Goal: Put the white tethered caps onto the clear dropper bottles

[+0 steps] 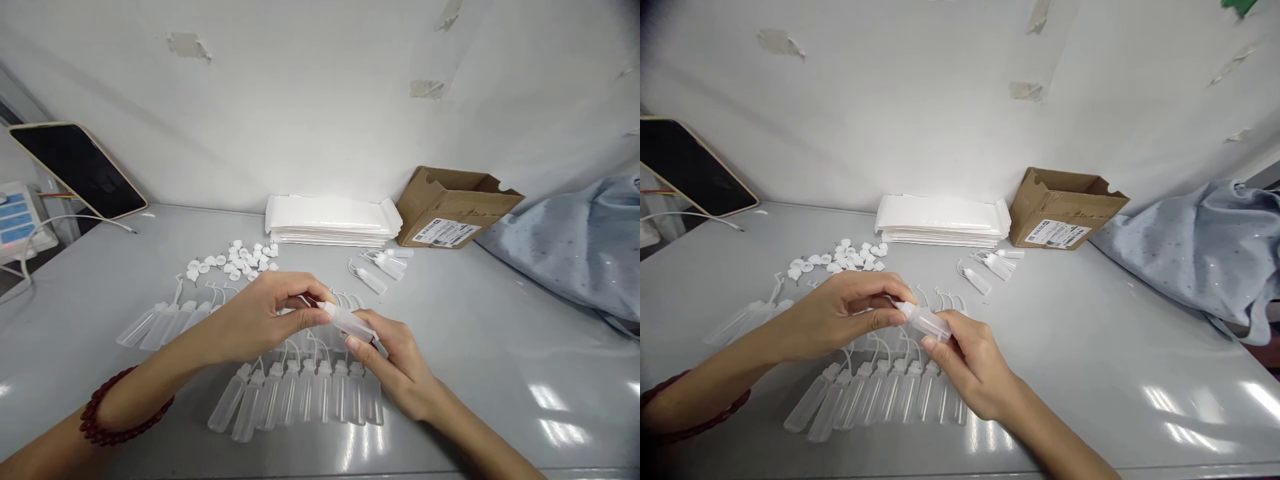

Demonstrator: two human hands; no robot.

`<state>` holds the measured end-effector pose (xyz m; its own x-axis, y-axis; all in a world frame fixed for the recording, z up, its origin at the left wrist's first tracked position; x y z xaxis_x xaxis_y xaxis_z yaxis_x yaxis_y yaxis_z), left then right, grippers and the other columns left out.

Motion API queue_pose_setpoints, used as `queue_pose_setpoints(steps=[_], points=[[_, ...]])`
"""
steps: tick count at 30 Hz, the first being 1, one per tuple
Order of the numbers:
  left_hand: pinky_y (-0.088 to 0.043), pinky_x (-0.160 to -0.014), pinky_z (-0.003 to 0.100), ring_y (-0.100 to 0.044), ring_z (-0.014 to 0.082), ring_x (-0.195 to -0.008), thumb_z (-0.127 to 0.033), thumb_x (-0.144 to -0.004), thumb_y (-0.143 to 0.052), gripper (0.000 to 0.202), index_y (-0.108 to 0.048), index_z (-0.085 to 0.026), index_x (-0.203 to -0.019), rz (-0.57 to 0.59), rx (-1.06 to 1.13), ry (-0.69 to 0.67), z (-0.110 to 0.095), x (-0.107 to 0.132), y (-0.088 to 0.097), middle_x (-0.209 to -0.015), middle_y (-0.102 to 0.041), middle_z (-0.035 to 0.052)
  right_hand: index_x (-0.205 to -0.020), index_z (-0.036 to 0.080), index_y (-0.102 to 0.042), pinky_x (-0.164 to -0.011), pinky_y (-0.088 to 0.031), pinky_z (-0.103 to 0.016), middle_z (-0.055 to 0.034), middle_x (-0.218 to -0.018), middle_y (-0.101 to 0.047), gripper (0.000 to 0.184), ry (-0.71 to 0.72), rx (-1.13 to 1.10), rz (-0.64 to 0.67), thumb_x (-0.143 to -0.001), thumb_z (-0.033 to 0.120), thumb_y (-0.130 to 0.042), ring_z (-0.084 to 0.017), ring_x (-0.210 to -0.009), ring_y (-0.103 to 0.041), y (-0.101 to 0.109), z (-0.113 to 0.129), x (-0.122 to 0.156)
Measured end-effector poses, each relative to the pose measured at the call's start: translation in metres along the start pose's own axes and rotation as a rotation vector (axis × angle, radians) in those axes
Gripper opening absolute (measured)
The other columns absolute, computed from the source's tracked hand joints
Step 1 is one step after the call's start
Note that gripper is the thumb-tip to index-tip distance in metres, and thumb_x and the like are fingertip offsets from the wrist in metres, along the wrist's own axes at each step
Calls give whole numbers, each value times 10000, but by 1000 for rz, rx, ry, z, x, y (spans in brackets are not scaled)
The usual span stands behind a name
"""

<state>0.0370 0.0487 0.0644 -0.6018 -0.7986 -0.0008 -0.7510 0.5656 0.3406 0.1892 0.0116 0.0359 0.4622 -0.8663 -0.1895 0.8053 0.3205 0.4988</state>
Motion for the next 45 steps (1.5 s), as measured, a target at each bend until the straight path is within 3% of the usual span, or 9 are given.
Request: queue_pose_setpoints(steps=[4, 7, 17, 23, 26, 30, 35, 40, 45], points=[[-497, -751, 186, -628, 110, -849, -353, -881, -605, 169, -679, -253, -995, -25, -24, 34, -2, 1, 2, -981, -676, -31, -968, 142, -528, -502, -381, -233, 0, -708, -515, 112, 246, 287, -90, -942, 193, -432, -116, -540, -448, 1, 9, 2], [-482, -642, 183, -615, 97, -698, -373, -899, -564, 198, -687, -219, -889, 7, -44, 139, 1, 1, 0, -804, -677, -30, -993, 129, -513, -494, -391, -246, -22, -709, -535, 109, 360, 487, -158, -939, 168, -427, -136, -549, -466, 1, 11, 3], [-458, -561, 205, -585, 109, -591, -383, -916, -512, 291, -628, -166, -761, 64, -4, 184, 5, 1, -8, -636, -613, -18, -915, 142, -497, -441, -408, -242, -34, -647, -572, 186, 427, 690, -224, -979, 263, -371, -142, -485, -509, -3, 14, 5], [-488, -726, 249, -604, 137, -797, -250, -921, -499, 173, -641, -193, -1002, -23, -287, -113, -11, 4, -5, -931, -670, 17, -905, 166, -486, -445, -404, -245, -31, -651, -583, 215, 358, 682, -172, -989, 291, -332, -145, -482, -520, -2, 10, 3], [-448, -910, 300, -543, 176, -1051, -126, -854, -545, 416, -510, -209, -1260, -34, -404, -270, -17, 8, -9, -1207, -585, 50, -912, 164, -484, -436, -386, -239, -9, -635, -556, 194, 314, 654, -190, -986, 283, -349, -133, -459, -505, 0, 7, 1], [-475, -793, 258, -558, 169, -1007, -156, -882, -563, 284, -610, -217, -1155, -84, -419, -346, -18, 8, -11, -1210, -561, 62, -923, 160, -489, -445, -388, -232, -1, -639, -539, 172, 294, 598, -196, -982, 268, -369, -126, -463, -504, 2, 6, 1], [-484, -717, 229, -609, 121, -799, -225, -928, -535, 187, -714, -244, -976, -249, -237, -233, -14, 4, -1, -998, -661, 11, -962, 161, -492, -462, -412, -245, -31, -693, -586, 174, 337, 659, -174, -981, 271, -359, -145, -510, -524, -3, 7, 2], [-524, -766, 253, -651, 167, -896, -402, -884, -588, 254, -695, -261, -1065, -162, -45, 73, 2, 0, 0, -979, -711, 11, -957, 158, -493, -474, -417, -253, -42, -696, -584, 125, 371, 692, -212, -959, 219, -383, -150, -519, -501, -1, 9, 4], [-528, -625, 217, -649, 141, -695, -384, -826, -653, 229, -710, -207, -959, -53, 19, 210, 7, -1, -3, -769, -704, 5, -942, 149, -504, -458, -391, -255, -31, -658, -557, 95, 341, 713, -265, -943, 205, -427, -146, -489, -466, 4, 7, 3]])
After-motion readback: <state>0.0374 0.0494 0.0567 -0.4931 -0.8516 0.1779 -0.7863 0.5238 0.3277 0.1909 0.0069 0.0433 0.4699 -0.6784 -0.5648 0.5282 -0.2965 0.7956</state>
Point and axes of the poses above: each hand's wrist, its own x-axis away from the middle knuckle, its own y-axis out of the back of the hand, z = x × y, the point moved 6 cm from there along -x, towards the middle knuckle
